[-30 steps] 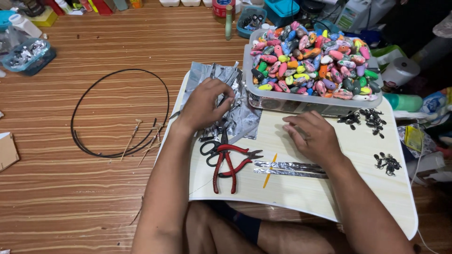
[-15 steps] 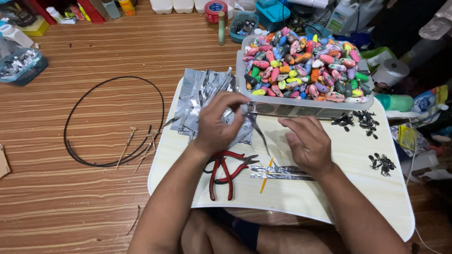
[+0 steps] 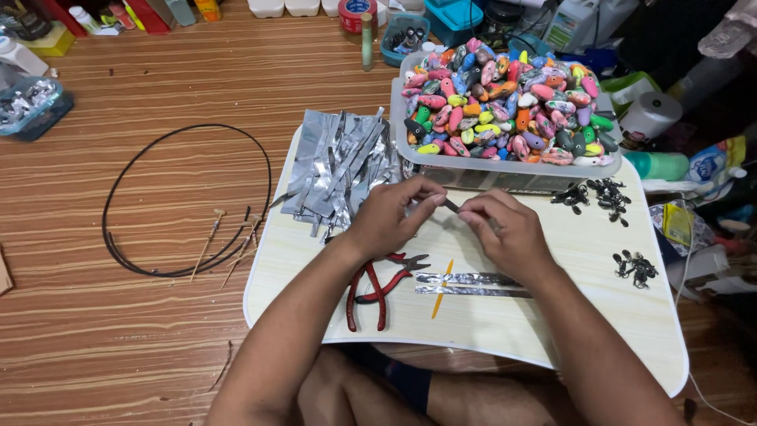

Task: Assembling fishing lures by threading components onto wires and using pliers to bend the wire ends.

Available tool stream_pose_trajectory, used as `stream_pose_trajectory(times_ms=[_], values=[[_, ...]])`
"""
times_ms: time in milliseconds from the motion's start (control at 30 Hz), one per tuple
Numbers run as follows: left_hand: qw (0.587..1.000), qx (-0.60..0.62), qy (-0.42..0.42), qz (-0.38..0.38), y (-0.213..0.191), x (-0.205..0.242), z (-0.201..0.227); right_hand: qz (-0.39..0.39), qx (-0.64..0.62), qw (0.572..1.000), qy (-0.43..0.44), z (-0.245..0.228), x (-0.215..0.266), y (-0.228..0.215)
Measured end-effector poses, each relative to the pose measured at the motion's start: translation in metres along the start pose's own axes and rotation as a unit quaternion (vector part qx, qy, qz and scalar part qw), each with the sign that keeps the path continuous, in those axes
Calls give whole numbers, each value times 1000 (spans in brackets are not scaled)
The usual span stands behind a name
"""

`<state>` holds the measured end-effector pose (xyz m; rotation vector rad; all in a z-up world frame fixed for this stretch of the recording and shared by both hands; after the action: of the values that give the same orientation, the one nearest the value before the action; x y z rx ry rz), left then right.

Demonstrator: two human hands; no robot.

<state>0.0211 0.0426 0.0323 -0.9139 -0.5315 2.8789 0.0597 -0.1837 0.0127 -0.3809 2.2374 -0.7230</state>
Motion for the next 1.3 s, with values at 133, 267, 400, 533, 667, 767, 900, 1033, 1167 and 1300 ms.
stream_pose_trajectory(times_ms=[133, 267, 400, 533, 667, 767, 900, 1033, 1167, 1300], values=[[998, -36, -1, -50, -5, -2, -1, -70, 45, 994, 72, -3, 2, -6], [991, -66, -8, -117, -4, -1, -2, -131, 85, 986, 55, -15, -2, -12], [977, -108, -17, -182, -6, -2, -2, -183, 80, 979, 37, -14, -5, -15], [960, -113, -23, -255, -3, 1, -17, -327, 36, 921, 208, -17, -18, -37], [937, -80, -3, -339, 0, 4, -4, -417, 16, 867, 272, 0, -7, -52], [919, -104, 12, -380, 7, 6, 0, -456, 22, 844, 281, 7, -2, -55], [897, -173, 6, -407, 19, 13, -12, -483, 167, 804, 304, 0, -2, -50], [895, -188, 14, -405, 22, 13, -12, -488, 201, 811, 253, -18, -10, -35], [892, -211, -27, -398, 22, 7, -9, -481, 207, 811, 260, -9, -1, -29], [912, -170, -65, -369, 20, 6, -3, -469, 205, 814, 274, 3, 0, -37]])
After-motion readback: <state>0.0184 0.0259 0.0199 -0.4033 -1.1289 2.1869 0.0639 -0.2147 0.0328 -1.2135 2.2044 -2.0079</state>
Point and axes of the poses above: each hand's wrist, its own x-axis away from the middle knuckle, its own y-axis out of the palm, z = x × y, the point moved 1 cm from there along -x, towards the middle knuckle, and after that the axes turned 2 degrees about y, right-handed, at the moved point
